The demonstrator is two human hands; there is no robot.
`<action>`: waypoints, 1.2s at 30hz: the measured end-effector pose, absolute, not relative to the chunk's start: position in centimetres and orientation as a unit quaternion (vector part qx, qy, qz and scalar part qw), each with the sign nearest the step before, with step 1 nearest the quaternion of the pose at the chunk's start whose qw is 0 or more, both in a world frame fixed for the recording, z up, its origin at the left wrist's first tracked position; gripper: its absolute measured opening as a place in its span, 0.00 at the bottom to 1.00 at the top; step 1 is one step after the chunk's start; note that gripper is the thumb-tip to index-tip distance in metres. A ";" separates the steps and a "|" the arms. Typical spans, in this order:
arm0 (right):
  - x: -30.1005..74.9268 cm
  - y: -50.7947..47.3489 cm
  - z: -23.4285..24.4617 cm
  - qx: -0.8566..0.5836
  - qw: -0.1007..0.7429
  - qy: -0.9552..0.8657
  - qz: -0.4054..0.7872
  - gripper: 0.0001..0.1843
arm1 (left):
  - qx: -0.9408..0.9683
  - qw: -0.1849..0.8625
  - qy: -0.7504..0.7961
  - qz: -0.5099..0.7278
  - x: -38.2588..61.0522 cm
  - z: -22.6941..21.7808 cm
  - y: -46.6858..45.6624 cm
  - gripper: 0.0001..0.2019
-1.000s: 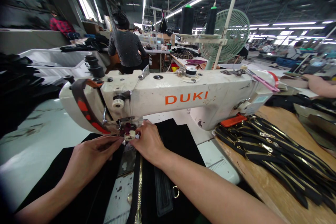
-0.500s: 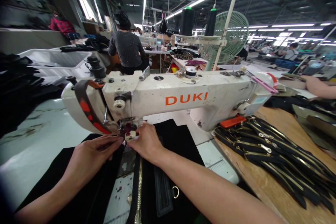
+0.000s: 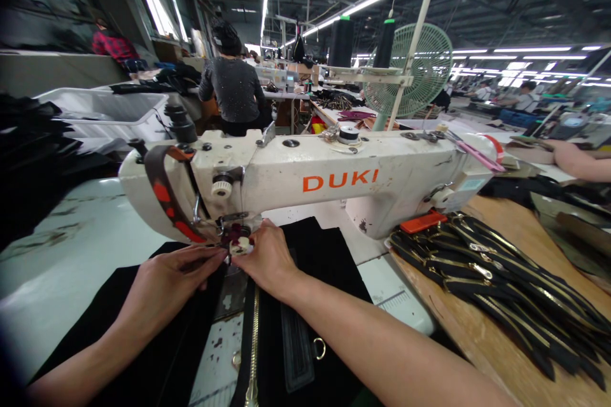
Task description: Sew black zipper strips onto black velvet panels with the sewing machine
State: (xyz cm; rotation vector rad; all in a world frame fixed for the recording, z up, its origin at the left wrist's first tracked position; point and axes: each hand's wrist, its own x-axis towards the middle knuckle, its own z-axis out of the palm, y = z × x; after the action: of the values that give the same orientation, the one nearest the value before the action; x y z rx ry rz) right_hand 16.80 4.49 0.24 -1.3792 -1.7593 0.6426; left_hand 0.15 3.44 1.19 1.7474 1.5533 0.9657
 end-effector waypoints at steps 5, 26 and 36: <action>17.2 4.5 0.4 -0.543 0.385 -0.702 0.253 0.06 | 0.658 0.300 0.591 0.357 0.1 1.3 3.5 0.19; 16.7 4.3 0.2 -0.523 0.413 -0.699 0.260 0.07 | 0.665 0.295 0.600 0.333 -0.3 1.4 3.6 0.21; 16.8 4.6 -0.2 -0.538 0.401 -0.699 0.249 0.07 | 0.670 0.282 0.597 0.338 0.1 1.8 3.3 0.20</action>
State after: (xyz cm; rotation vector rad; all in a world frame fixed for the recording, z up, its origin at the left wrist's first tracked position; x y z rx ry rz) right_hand 16.76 4.58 -0.17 -1.3603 -1.7666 0.6298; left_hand 0.09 3.33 1.82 1.7955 1.6006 0.9067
